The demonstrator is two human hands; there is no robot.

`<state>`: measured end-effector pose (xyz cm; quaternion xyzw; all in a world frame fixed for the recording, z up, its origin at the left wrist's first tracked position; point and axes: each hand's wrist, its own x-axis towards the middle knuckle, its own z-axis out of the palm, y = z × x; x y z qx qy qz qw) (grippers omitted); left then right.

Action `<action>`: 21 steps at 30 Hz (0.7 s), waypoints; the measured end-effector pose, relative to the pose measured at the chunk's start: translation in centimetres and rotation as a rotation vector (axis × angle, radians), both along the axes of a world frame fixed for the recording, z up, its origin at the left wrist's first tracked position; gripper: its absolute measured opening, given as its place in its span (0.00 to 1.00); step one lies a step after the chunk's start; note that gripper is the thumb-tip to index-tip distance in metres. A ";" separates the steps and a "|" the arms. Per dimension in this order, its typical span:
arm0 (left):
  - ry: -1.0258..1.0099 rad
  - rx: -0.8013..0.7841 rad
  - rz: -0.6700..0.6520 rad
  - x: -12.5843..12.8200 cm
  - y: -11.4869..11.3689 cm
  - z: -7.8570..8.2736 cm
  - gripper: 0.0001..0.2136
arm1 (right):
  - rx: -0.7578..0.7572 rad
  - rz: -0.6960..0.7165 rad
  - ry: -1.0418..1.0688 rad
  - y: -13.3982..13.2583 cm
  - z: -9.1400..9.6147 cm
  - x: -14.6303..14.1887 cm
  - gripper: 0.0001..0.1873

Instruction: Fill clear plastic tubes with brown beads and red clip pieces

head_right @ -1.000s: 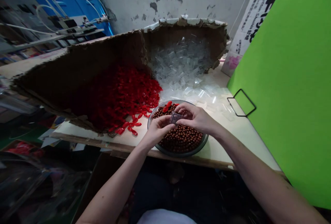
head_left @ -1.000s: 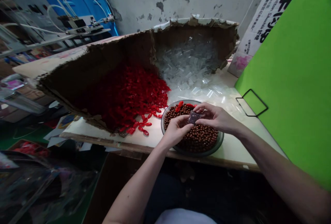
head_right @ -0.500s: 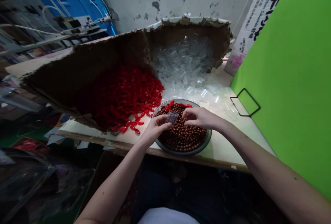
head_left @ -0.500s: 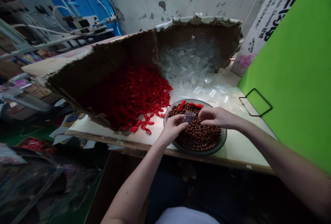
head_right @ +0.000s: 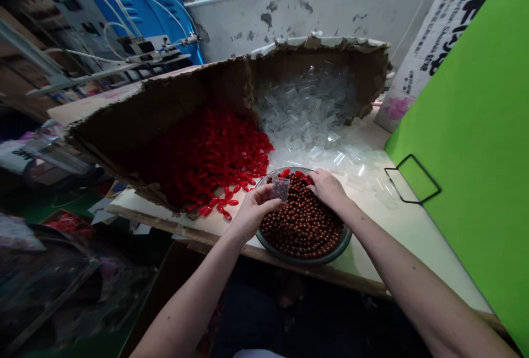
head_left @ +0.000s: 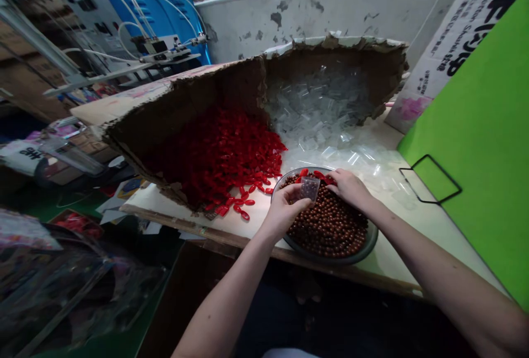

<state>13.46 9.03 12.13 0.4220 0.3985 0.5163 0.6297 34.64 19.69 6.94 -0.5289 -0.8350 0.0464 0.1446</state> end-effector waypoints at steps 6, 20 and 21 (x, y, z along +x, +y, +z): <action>-0.008 0.014 -0.015 0.2 0.4 -0.6 0.13 | -0.043 -0.023 0.147 -1.1 1.1 1.1 0.10; 0.298 0.187 -0.147 1.3 0.3 -1.8 0.09 | -0.714 0.030 1.006 -7.0 8.0 -0.1 0.21; 0.321 0.188 -0.164 1.3 0.3 -1.7 0.09 | -0.729 0.032 0.986 -7.0 8.0 0.0 0.21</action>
